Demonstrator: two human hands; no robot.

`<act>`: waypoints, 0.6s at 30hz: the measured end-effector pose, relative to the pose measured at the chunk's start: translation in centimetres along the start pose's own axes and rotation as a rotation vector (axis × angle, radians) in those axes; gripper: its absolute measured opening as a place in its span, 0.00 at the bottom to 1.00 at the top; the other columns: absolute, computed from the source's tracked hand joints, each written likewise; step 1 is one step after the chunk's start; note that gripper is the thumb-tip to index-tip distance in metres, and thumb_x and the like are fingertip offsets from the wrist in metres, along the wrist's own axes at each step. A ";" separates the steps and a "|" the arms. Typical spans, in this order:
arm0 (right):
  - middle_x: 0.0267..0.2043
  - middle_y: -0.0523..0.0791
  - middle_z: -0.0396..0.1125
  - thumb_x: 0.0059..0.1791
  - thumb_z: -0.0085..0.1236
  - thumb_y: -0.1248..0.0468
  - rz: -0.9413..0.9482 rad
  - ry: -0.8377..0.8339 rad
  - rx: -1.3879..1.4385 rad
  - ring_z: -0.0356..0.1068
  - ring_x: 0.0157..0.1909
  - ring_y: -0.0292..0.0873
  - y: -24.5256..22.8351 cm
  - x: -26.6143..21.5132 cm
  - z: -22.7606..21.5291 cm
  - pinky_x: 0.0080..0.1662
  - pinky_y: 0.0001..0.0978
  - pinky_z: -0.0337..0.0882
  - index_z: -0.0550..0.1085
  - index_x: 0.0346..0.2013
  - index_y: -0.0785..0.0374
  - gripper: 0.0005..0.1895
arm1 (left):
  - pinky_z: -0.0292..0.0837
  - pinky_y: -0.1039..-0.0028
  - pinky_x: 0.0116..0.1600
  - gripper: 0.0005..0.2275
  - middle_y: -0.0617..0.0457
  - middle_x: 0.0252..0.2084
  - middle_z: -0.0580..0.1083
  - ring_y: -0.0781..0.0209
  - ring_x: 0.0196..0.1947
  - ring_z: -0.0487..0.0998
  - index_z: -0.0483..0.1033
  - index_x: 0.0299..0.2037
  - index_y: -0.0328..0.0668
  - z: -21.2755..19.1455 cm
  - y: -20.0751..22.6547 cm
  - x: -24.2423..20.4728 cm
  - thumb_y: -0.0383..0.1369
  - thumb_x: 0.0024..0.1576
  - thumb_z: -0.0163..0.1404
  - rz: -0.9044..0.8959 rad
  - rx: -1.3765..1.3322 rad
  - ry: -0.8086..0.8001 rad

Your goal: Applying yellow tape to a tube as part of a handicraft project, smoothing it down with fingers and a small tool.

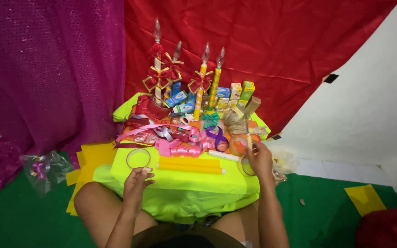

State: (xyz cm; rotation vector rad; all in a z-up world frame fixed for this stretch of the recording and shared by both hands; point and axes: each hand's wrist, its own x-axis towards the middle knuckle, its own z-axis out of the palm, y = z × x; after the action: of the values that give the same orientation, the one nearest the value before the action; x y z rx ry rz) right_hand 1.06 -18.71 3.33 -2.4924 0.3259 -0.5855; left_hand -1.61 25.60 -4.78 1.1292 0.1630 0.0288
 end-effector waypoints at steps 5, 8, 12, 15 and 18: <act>0.47 0.48 0.76 0.49 0.59 0.57 0.093 -0.159 -0.063 0.75 0.43 0.50 1.0 -0.6 0.9 0.44 0.46 0.71 0.79 0.55 0.57 0.20 | 0.81 0.64 0.46 0.10 0.43 0.47 0.77 0.54 0.45 0.79 0.76 0.47 0.33 -0.6 -0.8 0.3 0.33 0.63 0.51 0.003 -0.027 0.012; 0.49 0.49 0.74 0.49 0.60 0.55 0.043 -0.135 -0.116 0.74 0.45 0.53 2.1 -0.9 1.7 0.45 0.48 0.71 0.77 0.56 0.58 0.22 | 0.81 0.63 0.47 0.10 0.45 0.47 0.77 0.54 0.45 0.80 0.76 0.46 0.34 -0.3 -0.9 0.1 0.34 0.62 0.52 0.006 -0.016 0.004; 0.54 0.47 0.71 0.48 0.62 0.56 -0.012 -0.015 -0.136 0.74 0.50 0.49 2.5 -1.8 2.5 0.47 0.48 0.74 0.75 0.58 0.58 0.25 | 0.82 0.62 0.46 0.12 0.48 0.39 0.77 0.55 0.43 0.80 0.77 0.43 0.37 0.9 -0.3 -0.9 0.38 0.60 0.53 0.051 0.058 -0.048; 0.51 0.50 0.71 0.52 0.58 0.62 -0.307 0.175 -0.040 0.71 0.52 0.54 0.9 -3.9 3.1 0.50 0.49 0.72 0.76 0.52 0.63 0.15 | 0.82 0.67 0.40 0.11 0.45 0.36 0.79 0.56 0.38 0.81 0.80 0.41 0.33 2.2 -2.2 -1.2 0.36 0.59 0.55 0.057 0.083 -0.033; 0.43 0.41 0.72 0.53 0.58 0.59 -0.310 -0.033 0.331 0.70 0.37 0.38 -2.9 -8.9 5.1 0.39 0.33 0.69 0.75 0.46 0.55 0.08 | 0.80 0.69 0.38 0.11 0.45 0.33 0.81 0.56 0.31 0.82 0.80 0.40 0.36 3.9 -4.1 -1.8 0.37 0.57 0.57 0.108 0.096 -0.090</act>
State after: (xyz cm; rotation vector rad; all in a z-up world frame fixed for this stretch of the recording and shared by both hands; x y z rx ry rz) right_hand -4.05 -10.90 -1.87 -2.2390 -0.1645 -0.6594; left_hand -3.04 20.12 -6.61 1.2318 0.0233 0.0663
